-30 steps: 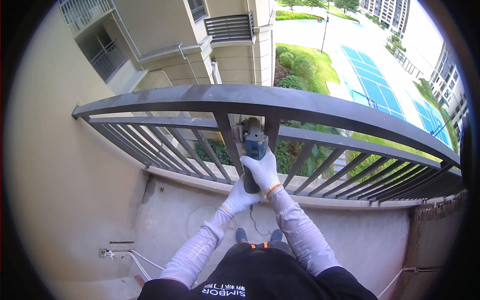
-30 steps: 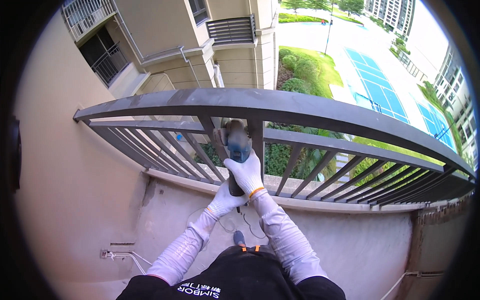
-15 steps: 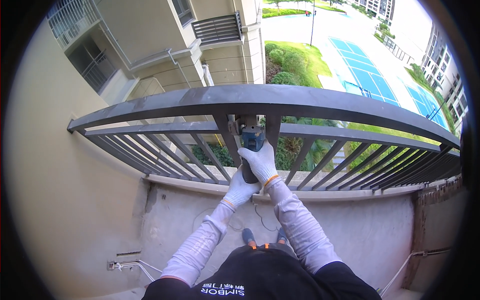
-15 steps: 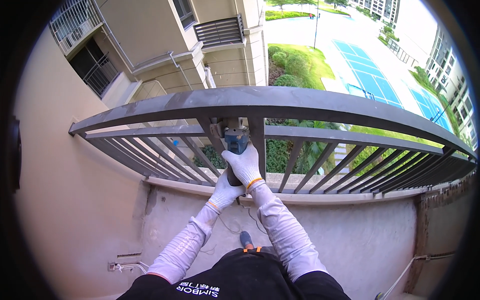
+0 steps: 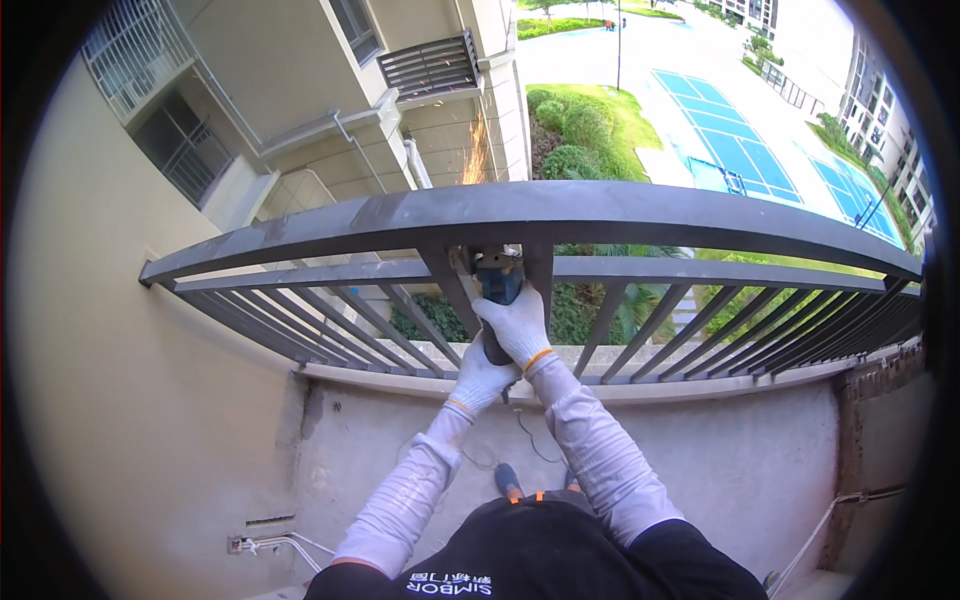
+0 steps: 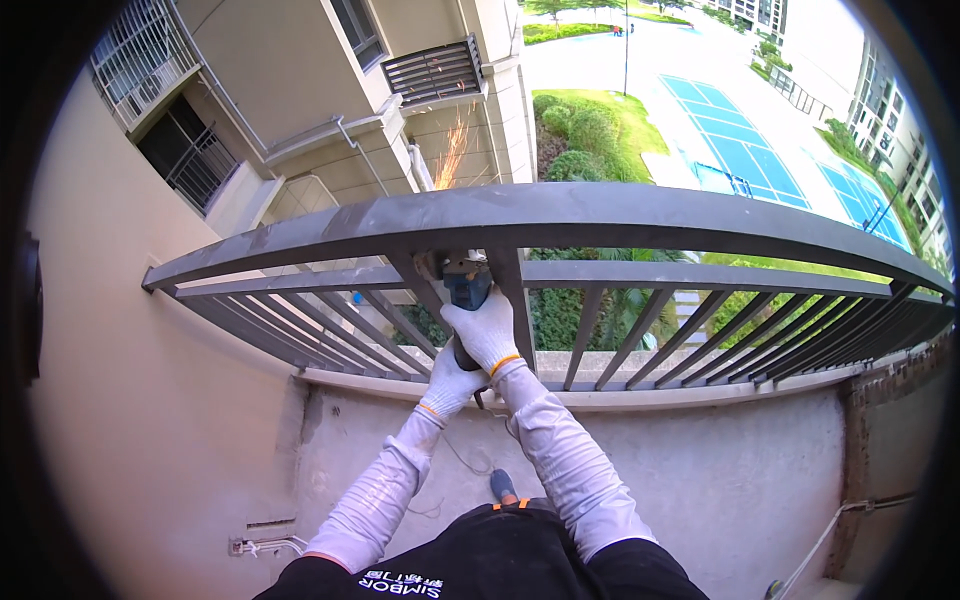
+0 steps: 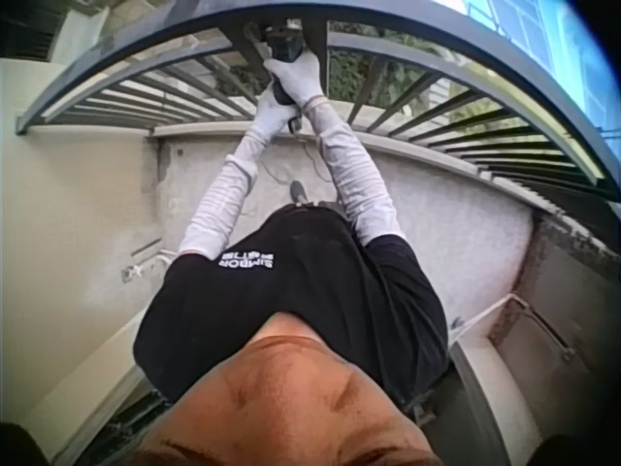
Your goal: The person uses an angle grinder to grind metal sections of a balcony railing while wearing gloves and arm sleeves.
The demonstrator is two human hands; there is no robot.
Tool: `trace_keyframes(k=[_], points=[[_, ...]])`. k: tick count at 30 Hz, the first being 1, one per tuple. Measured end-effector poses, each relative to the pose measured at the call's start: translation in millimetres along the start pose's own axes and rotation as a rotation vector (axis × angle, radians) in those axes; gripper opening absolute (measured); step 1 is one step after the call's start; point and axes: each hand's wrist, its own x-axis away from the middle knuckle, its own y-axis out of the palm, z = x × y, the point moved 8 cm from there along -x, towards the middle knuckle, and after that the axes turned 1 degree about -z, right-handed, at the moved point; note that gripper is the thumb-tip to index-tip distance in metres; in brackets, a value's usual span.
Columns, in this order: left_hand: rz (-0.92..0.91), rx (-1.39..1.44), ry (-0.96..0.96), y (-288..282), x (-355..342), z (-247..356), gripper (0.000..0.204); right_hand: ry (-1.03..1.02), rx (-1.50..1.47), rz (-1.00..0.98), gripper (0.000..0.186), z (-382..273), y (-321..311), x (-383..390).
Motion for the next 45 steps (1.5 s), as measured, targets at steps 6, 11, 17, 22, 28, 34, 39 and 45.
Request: trace_keyframes(k=[6, 11, 17, 22, 28, 34, 39, 45], points=[[0.091, -0.072, 0.069, 1, -4, -3, 0.073, 0.023, 0.024, -0.014, 0.062, -7, 0, 1], [0.094, -0.079, 0.066, 5, -6, 1, 0.074, 0.036, 0.033, -0.002, 0.062, -1, -1, -4], [0.086, -0.039, 0.038, 4, -8, 1, 0.074, 0.041, 0.052, 0.032, 0.063, -2, -2, -5], [0.146, -0.069, 0.035, 5, -5, 5, 0.075, 0.106, 0.077, -0.010, 0.063, 0, -3, -1], [0.162, -0.087, 0.030, 2, -8, -1, 0.071, 0.118, 0.090, 0.025, 0.063, -10, -5, 0], [0.166, -0.119, 0.067, 5, -8, 4, 0.065, 0.128, 0.095, 0.036, 0.064, -9, -7, -1], [0.184, -0.186, 0.065, 2, -7, 2, 0.061, 0.117, 0.062, 0.020, 0.064, -7, -5, -2], [0.173, -0.134, 0.062, 3, -8, -3, 0.060, 0.136, 0.092, 0.010, 0.064, -6, -5, -3]])
